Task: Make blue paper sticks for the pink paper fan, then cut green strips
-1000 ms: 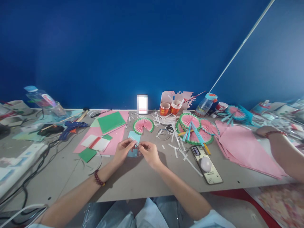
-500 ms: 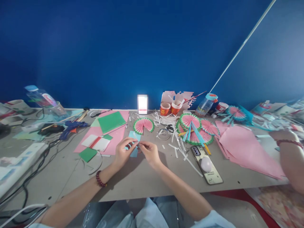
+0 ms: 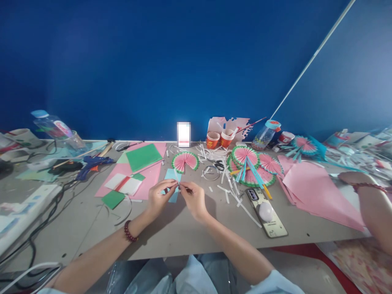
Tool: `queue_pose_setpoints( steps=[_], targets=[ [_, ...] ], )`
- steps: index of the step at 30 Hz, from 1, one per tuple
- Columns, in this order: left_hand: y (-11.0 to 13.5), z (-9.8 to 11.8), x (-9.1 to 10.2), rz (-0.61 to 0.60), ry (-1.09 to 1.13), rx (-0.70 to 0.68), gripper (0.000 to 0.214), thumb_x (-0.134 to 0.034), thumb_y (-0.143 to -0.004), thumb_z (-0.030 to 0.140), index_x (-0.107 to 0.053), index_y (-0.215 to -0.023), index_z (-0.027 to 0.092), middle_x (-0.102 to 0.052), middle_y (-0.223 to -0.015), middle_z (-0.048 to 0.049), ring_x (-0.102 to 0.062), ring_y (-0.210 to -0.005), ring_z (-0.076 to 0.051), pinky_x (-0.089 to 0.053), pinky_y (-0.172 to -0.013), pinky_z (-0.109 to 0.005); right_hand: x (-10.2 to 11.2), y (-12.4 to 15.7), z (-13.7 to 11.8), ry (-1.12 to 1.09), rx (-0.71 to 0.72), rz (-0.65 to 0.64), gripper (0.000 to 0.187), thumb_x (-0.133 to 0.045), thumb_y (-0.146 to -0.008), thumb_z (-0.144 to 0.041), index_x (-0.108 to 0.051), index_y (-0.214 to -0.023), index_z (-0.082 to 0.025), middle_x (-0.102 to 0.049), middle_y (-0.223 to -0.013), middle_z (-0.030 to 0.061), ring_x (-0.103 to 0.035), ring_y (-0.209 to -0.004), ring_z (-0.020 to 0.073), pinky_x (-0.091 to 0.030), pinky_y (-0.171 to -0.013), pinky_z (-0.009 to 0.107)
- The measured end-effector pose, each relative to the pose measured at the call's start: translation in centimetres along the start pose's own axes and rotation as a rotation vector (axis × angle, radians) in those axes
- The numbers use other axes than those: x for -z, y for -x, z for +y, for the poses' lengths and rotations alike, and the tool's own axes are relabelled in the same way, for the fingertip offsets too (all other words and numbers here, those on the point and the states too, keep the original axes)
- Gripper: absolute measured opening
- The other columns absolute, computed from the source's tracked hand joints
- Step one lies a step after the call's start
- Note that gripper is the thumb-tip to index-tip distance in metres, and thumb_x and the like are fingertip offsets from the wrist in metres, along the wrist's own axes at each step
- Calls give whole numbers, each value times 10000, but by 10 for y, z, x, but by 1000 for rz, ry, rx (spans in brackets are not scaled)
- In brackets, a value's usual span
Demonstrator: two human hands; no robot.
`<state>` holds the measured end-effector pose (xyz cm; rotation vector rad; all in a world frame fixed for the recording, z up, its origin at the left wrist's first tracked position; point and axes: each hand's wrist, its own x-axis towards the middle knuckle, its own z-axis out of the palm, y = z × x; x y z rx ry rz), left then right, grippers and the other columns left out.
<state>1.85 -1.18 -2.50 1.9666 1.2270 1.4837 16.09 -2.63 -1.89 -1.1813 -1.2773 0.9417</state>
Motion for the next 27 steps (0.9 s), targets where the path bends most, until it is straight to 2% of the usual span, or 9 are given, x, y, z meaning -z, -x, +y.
queue_pose_setpoints(
  steps=[7,11,19,27],
  targets=[
    [0,2,-2,28,37,41,151,-605,-808,311,-700,-799,194,-713,-866,-60,-663,-730,-160,-497,-525,-231,2,2,-8,230,280,25,181,-541,-805,-200,-718,-842,-192,-712,-818,57,-658,-746,177,-523,-707,276],
    [2,3,-3,24,30,23,138,-590,-820,290,-687,-810,191,-708,-867,-57,-655,-722,-148,-493,-520,-221,1,3,-8,287,379,41,195,-525,-814,-170,-716,-843,-200,-712,-811,54,-661,-745,176,-522,-721,276],
    [5,0,-1,-27,-55,-112,150,-532,-858,255,-653,-920,192,-692,-930,-67,-653,-798,-151,-518,-575,-224,0,5,-9,330,438,33,192,-517,-825,-160,-705,-838,-195,-709,-797,59,-660,-731,174,-525,-703,276],
    [3,2,-3,1,-130,-176,70,-545,-843,213,-610,-847,186,-670,-817,-39,-613,-695,-114,-478,-564,-203,-3,5,-5,346,432,17,199,-508,-814,-150,-702,-831,-186,-704,-792,63,-651,-725,173,-522,-690,278]
  ],
)
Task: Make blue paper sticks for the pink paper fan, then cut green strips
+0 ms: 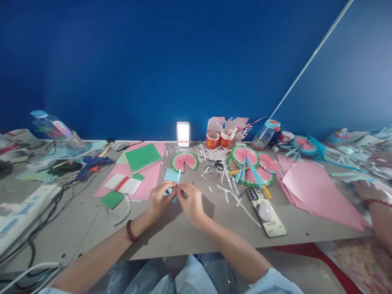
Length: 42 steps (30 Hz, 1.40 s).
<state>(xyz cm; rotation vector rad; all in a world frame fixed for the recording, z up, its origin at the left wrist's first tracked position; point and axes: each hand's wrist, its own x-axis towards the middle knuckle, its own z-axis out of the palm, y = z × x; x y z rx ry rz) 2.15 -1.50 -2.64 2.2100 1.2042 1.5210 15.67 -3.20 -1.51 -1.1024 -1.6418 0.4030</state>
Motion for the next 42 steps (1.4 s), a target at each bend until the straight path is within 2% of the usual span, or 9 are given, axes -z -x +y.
queue_pose_setpoints(
  steps=[8,16,24,33,42],
  targets=[
    [-2,-4,1,-42,26,61,124,-520,-854,275,-607,-822,194,-666,-792,-37,-607,-679,-123,-482,-570,-221,1,-1,-3,-50,-105,-54,204,-499,-822,-188,-703,-834,-189,-694,-778,58,-635,-703,170,-507,-667,272],
    [-4,-3,2,-39,83,145,142,-535,-849,281,-642,-817,195,-684,-827,-32,-634,-714,-131,-506,-585,-219,3,-4,-1,-122,-206,-54,194,-520,-815,-220,-710,-823,-183,-694,-763,54,-631,-678,162,-510,-652,257],
    [0,-6,0,-36,90,132,171,-539,-853,288,-674,-910,200,-702,-946,-59,-660,-830,-165,-540,-641,-249,3,-3,1,-97,-174,-34,197,-514,-819,-212,-707,-849,-188,-696,-793,57,-637,-708,166,-514,-660,259],
    [-2,-1,1,-17,60,107,150,-537,-850,288,-655,-861,196,-699,-884,-56,-654,-778,-149,-523,-589,-230,2,-2,-1,-32,-103,-30,210,-491,-829,-202,-699,-852,-195,-699,-809,65,-643,-732,178,-518,-691,284],
    [-4,-4,1,-58,41,44,108,-500,-873,257,-586,-854,193,-642,-824,-27,-605,-718,-112,-493,-586,-201,1,-1,-4,-51,-109,-32,220,-488,-829,-181,-700,-887,-190,-702,-852,70,-650,-770,181,-520,-733,291]
  ],
)
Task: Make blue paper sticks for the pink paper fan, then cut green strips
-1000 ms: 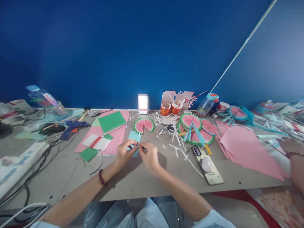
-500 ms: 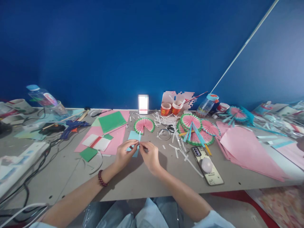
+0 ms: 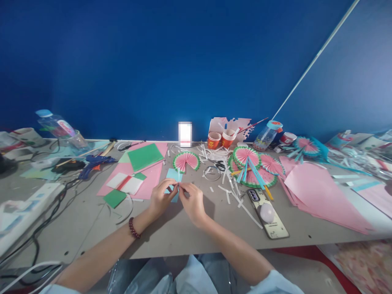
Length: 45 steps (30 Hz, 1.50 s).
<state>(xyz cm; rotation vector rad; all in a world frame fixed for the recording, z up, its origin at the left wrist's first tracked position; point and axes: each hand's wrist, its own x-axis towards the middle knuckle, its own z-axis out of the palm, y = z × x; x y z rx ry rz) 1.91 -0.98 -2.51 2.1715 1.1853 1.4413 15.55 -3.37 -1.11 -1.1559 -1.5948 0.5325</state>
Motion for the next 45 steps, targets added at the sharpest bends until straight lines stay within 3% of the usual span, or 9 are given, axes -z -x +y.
queue_pose_setpoints(
  steps=[7,14,18,21,25,33,40,45],
  targets=[
    [-1,1,0,7,4,55,165,-475,-882,309,-582,-833,193,-624,-809,-24,-589,-693,-116,-485,-586,-211,0,-2,1,-84,-81,-9,211,-519,-818,-222,-718,-881,-195,-709,-827,63,-655,-731,172,-541,-679,270],
    [-5,0,3,8,25,78,160,-482,-874,300,-585,-813,194,-624,-798,-20,-587,-692,-116,-486,-586,-206,-2,-2,5,-292,-283,-15,217,-549,-805,-278,-715,-904,-179,-702,-849,69,-679,-686,180,-570,-654,287],
    [-10,0,8,61,17,111,156,-491,-862,295,-579,-786,191,-621,-789,-22,-575,-670,-115,-474,-562,-200,-1,-2,5,-305,-335,2,205,-563,-790,-276,-707,-883,-164,-697,-818,66,-680,-668,189,-570,-641,299],
    [-11,0,10,21,23,109,141,-492,-859,276,-580,-790,190,-621,-803,-21,-574,-676,-112,-474,-576,-200,-1,-3,6,-334,-348,-3,208,-567,-788,-285,-702,-890,-164,-694,-842,68,-683,-686,192,-572,-660,306],
    [-7,2,7,-63,4,115,135,-525,-845,305,-598,-857,192,-632,-851,-21,-574,-643,-104,-487,-588,-210,-2,-3,6,-338,-319,3,203,-565,-788,-274,-699,-892,-163,-693,-861,74,-681,-736,194,-569,-705,310],
    [-3,3,5,-42,-40,84,169,-502,-867,302,-631,-901,197,-674,-918,-33,-627,-744,-120,-494,-594,-198,-1,-2,9,-236,-222,-1,205,-551,-803,-256,-713,-904,-180,-702,-866,71,-670,-770,187,-554,-711,293],
    [-2,1,4,-3,-188,-101,155,-485,-869,224,-624,-931,201,-689,-912,-49,-644,-800,-148,-492,-699,-241,0,-3,4,-66,-18,7,214,-519,-824,-193,-722,-893,-205,-703,-858,70,-652,-775,181,-533,-667,265],
    [-1,-2,4,-50,-290,-155,152,-465,-869,198,-615,-889,194,-681,-864,-54,-630,-770,-152,-457,-693,-245,-1,0,6,-9,36,-7,233,-498,-839,-175,-715,-920,-206,-697,-873,70,-645,-786,178,-522,-683,267]
  ],
)
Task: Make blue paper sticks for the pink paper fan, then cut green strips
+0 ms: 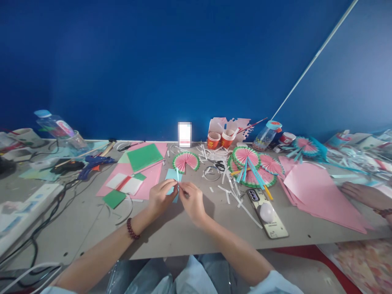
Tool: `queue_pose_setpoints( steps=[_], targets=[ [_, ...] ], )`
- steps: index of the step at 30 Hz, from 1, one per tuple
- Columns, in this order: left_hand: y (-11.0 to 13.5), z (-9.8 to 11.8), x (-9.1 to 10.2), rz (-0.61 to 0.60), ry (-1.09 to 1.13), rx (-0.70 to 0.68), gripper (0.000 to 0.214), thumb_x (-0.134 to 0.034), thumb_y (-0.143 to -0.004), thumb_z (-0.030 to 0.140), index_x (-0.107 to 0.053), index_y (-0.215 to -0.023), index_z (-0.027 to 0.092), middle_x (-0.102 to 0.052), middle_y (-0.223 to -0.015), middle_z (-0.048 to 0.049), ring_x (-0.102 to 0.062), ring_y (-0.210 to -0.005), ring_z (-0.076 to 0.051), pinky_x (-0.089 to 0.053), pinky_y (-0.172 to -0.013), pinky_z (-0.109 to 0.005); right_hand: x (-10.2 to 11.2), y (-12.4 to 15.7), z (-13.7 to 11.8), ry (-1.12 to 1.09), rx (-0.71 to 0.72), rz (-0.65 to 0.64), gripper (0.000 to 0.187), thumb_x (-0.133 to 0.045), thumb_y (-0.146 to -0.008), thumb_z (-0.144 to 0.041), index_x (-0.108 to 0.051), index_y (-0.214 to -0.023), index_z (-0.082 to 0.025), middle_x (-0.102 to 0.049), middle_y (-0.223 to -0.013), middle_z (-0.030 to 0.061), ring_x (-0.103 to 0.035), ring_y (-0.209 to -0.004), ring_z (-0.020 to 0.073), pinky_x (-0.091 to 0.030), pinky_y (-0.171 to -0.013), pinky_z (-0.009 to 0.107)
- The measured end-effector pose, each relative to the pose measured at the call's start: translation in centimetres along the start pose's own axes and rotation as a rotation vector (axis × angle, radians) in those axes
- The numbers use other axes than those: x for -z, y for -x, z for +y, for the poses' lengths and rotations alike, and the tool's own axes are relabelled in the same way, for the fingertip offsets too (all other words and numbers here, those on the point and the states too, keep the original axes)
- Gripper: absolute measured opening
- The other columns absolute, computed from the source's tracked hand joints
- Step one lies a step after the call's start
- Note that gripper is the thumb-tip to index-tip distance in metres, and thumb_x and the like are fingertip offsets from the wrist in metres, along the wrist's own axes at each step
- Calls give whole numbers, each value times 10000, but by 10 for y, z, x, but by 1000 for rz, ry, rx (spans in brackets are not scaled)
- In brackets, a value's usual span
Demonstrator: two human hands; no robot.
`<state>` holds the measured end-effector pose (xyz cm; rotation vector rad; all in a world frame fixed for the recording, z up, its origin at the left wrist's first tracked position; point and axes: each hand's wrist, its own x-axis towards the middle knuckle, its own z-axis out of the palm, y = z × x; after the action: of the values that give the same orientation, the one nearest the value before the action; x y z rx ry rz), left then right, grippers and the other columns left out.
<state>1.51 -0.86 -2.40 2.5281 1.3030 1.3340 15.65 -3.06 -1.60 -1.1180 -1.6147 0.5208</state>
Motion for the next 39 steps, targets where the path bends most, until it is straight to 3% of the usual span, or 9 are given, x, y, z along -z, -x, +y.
queue_pose_setpoints(
  steps=[6,13,20,24,27,29,32,36,39],
  targets=[
    [-1,3,3,-89,6,90,149,-458,-868,233,-583,-799,190,-640,-794,-39,-596,-721,-144,-424,-660,-237,1,-1,-1,-33,-38,-21,222,-508,-833,-197,-718,-903,-191,-694,-844,71,-642,-763,176,-524,-652,260],
    [-6,6,7,-72,190,231,143,-452,-858,265,-562,-798,197,-615,-811,-15,-560,-668,-116,-432,-617,-212,-1,-2,1,-287,-345,-23,200,-562,-778,-262,-720,-877,-190,-693,-855,57,-660,-764,189,-561,-692,301],
    [-10,4,9,-28,264,313,94,-460,-816,203,-542,-770,196,-615,-811,-5,-550,-627,-100,-447,-600,-207,-1,-4,6,-422,-502,-3,237,-624,-720,-338,-702,-856,-160,-697,-842,60,-667,-707,196,-562,-700,338],
    [-13,-6,9,49,272,351,72,-481,-779,185,-542,-741,195,-612,-773,0,-542,-598,-96,-446,-568,-198,1,-6,7,-447,-580,-31,271,-634,-697,-368,-682,-841,-144,-691,-726,56,-654,-608,179,-529,-569,282],
    [-18,-16,11,121,316,456,54,-510,-745,207,-559,-725,194,-619,-750,-2,-554,-584,-101,-446,-543,-199,2,-6,8,-450,-651,-78,310,-624,-696,-388,-658,-871,-134,-662,-617,39,-613,-500,154,-403,-399,207],
    [-20,-23,12,183,421,609,70,-520,-743,241,-567,-721,192,-609,-677,5,-564,-554,-108,-442,-515,-203,3,-6,8,-454,-661,-82,324,-622,-693,-395,-645,-879,-130,-647,-597,30,-567,-441,126,-323,-354,185],
    [-22,-31,12,266,576,813,100,-541,-731,277,-556,-692,187,-569,-570,21,-546,-501,-112,-427,-476,-208,5,-8,9,-484,-635,-54,310,-623,-693,-387,-645,-860,-127,-630,-598,17,-520,-421,94,-335,-379,190],
    [-22,-38,9,262,560,800,111,-536,-725,242,-540,-633,179,-554,-592,19,-524,-566,-109,-426,-547,-218,7,-12,11,-565,-612,26,272,-629,-689,-380,-659,-822,-145,-605,-586,-2,-486,-442,81,-384,-430,204],
    [-22,-39,8,239,533,762,139,-521,-723,220,-504,-589,184,-513,-588,27,-497,-599,-112,-409,-573,-221,11,-16,13,-613,-641,116,244,-653,-656,-365,-651,-789,-160,-641,-692,23,-495,-490,86,-373,-419,197]
  ],
)
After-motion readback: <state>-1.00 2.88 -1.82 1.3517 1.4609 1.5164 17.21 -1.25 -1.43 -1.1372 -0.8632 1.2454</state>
